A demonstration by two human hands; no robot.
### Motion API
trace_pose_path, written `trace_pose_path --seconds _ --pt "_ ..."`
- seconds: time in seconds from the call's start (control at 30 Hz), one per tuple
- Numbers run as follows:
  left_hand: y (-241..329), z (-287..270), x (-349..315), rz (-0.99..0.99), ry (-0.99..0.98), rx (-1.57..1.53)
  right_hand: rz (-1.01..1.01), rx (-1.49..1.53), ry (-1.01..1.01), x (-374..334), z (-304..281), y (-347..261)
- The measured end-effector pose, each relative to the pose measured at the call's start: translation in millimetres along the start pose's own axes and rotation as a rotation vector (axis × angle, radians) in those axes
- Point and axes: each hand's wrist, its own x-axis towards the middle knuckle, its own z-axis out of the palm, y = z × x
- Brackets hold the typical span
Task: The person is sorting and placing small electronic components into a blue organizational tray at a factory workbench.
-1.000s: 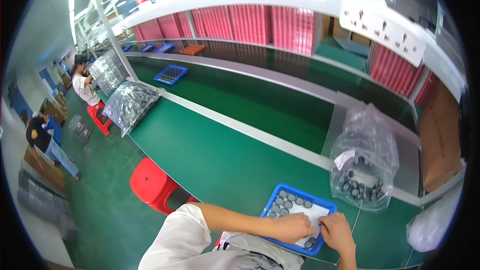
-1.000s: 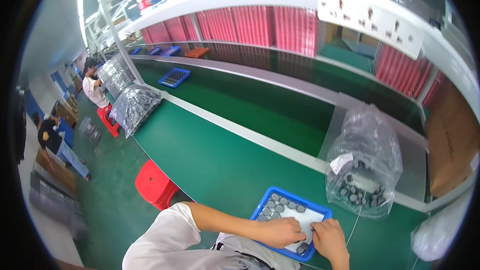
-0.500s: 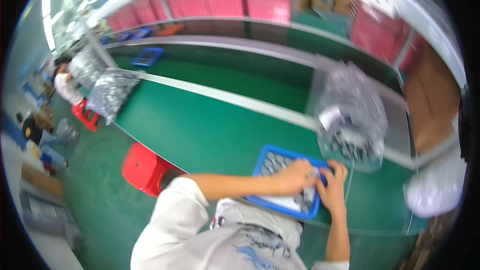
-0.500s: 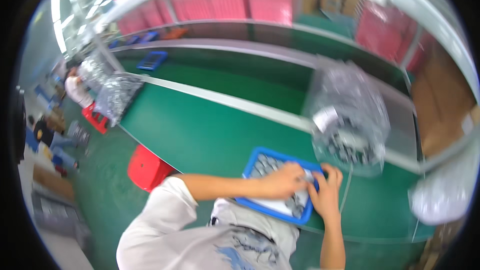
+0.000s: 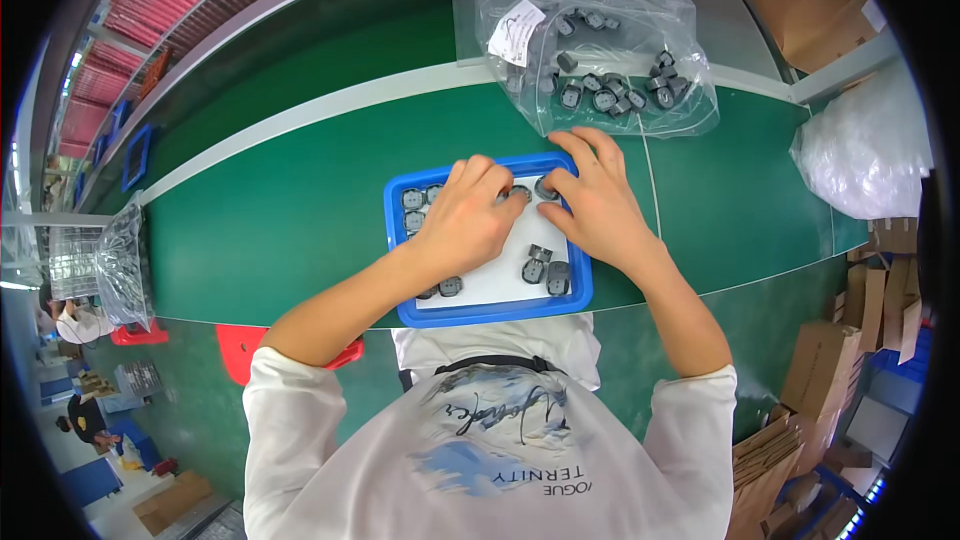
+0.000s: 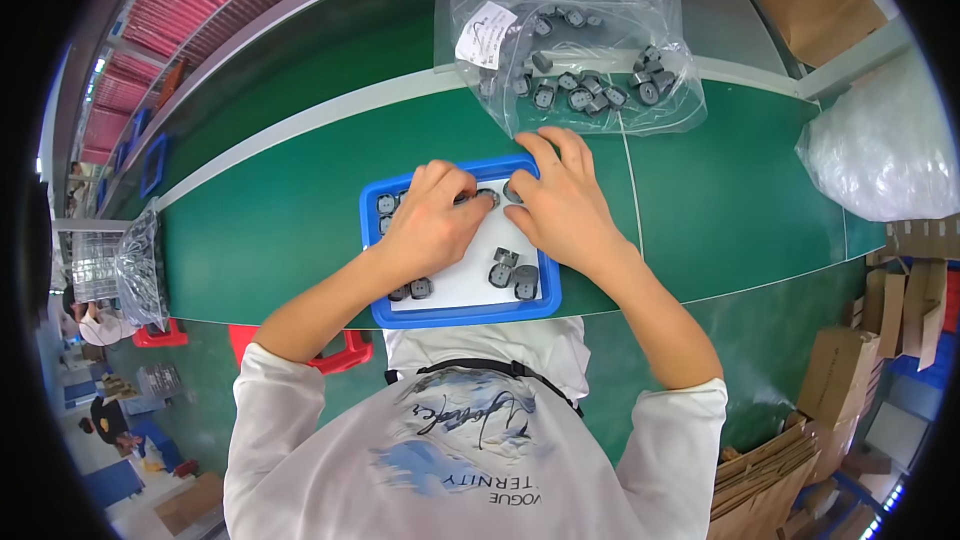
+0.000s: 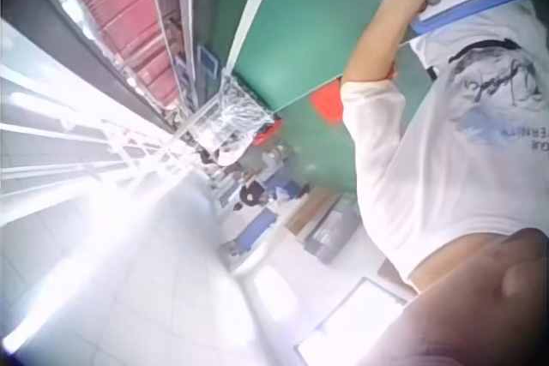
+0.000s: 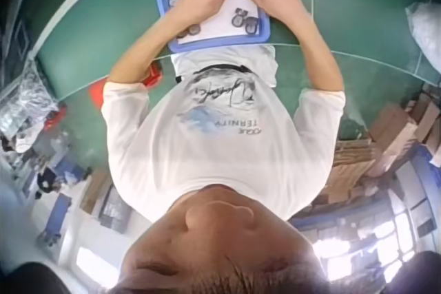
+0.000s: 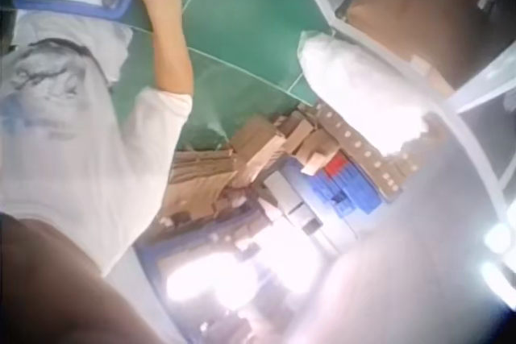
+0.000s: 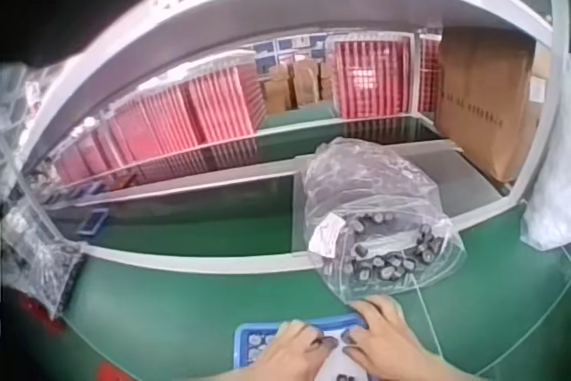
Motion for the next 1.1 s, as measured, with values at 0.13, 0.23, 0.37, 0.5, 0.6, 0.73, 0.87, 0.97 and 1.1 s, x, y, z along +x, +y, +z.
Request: trace_pose_path --seconds 0.13,0.23,0.37,0.5,0.6,0.73,0.87,0.97,1.1 --pt "-6.1 -0.6 7.0 -0.001 -0.007 0.036 -0.022 -0.032 0.034 2.6 8.5 5.6" --pt "-13.3 -3.4 7.0 -0.020 -0.019 0.030 -0.069 -0.019 0.034 5.9 2.9 8.0" --pt "-15.9 -4.5 6.6 -0.040 -0.022 0.001 -0.126 0.053 0.044 11.7 8.8 10.6" --pt "-21.0 -3.5 8.1 -0.022 -0.011 -0.014 -0.125 0.038 0.022 12.6 8.4 14.3" --pt "-14.1 -16.3 8.8 -0.031 -0.004 -0.077 -0.105 0.082 0.037 11.1 -7.0 10.5" --pt "7.9 -34.5 -2.1 0.000 -0.164 -0.270 -0.109 0.184 -0.152 -4.9 -41.9 -2.0" --pt "23.6 -20.5 -1.3 0.068 -0.259 -0.321 -0.157 0.198 -0.412 -22.0 -46.4 -18.0" --pt "16.5 -27.7 -8.6 0.104 -0.326 -0.256 -0.230 0.158 -0.396 -26.6 -36.4 -17.0" --pt "7.0 -38.8 -31.2 0.055 -0.211 -0.174 -0.223 0.143 -0.314 -18.0 -28.8 -16.5"
